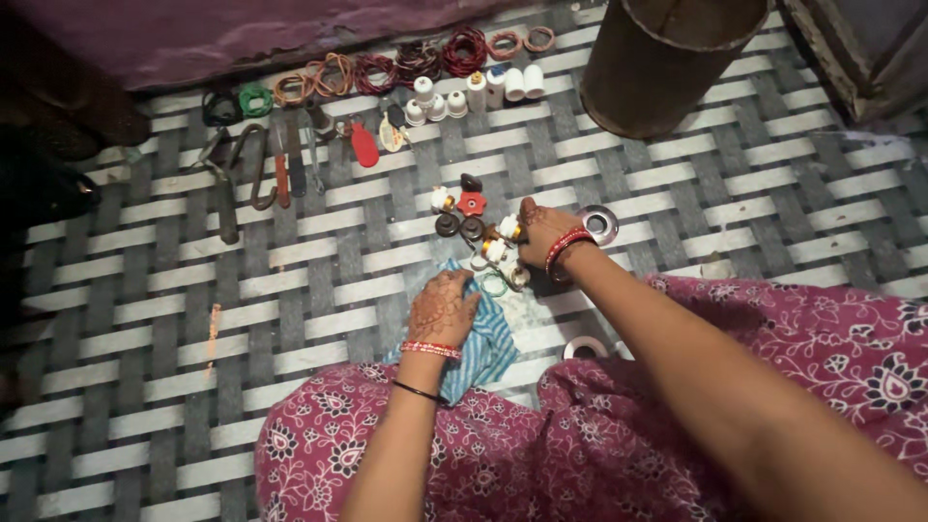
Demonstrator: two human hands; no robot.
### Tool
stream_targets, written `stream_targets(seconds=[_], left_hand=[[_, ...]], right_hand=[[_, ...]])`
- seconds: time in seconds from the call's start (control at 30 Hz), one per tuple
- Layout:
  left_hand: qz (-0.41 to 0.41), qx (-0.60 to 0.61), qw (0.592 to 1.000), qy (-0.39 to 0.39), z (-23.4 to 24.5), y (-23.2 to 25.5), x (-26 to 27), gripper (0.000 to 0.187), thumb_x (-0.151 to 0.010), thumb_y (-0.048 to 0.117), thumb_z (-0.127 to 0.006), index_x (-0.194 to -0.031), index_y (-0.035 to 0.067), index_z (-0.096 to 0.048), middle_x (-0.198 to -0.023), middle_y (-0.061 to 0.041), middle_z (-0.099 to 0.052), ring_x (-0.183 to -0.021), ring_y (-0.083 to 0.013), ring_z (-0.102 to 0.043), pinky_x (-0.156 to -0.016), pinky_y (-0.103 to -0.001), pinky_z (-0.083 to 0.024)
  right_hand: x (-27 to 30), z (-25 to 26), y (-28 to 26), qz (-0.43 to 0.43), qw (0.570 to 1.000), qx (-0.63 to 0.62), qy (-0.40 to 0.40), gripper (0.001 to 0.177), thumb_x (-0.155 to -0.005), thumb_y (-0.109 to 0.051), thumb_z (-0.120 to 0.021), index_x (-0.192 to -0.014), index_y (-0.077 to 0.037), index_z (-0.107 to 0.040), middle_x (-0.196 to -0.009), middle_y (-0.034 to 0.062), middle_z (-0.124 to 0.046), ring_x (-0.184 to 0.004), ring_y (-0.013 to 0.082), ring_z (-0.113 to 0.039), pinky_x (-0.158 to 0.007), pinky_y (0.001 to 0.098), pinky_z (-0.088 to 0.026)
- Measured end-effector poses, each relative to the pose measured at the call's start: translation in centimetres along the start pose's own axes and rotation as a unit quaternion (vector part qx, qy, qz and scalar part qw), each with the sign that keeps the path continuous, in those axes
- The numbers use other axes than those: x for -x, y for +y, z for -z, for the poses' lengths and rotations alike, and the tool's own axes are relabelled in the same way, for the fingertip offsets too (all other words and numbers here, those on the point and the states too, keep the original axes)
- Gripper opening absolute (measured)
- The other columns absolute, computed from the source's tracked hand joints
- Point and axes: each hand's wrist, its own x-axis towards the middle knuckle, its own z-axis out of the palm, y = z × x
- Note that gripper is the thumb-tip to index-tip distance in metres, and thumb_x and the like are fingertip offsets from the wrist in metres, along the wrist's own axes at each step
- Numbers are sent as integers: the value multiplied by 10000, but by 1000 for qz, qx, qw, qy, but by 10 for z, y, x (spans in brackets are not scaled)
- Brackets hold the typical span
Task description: The person wraps adhesive tape around white cylindrical components and attaches them to a blue fabric strip using metal rings and connectors.
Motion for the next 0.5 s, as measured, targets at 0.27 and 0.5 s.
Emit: stream_targets(seconds=[0.27,0.5], left_hand=[[-7,-1,1000,29,18,9,13,389,-874,310,-703,-1215,126,-662,-1137,-159,-684,-1086,-360,-642,-906,-481,-524],[-2,43,997,-63,18,41,40,270,-955,334,-676,-1135,136,-704,-1036,-174,-724,-1001,-363,-708,-888,-477,-560]], right_hand=[[32,3,-34,60,991,35,-112,533,-763,-505,-740,-1119,-108,-728,-1050,215,-730,-1002,399,-705,-894,501,-554],[37,0,-29,103,985,41,-134,466,-712,-397,-750,-1046,-71,-769,-1064,187,-747,-1022,350,-717,-911,444,-564]])
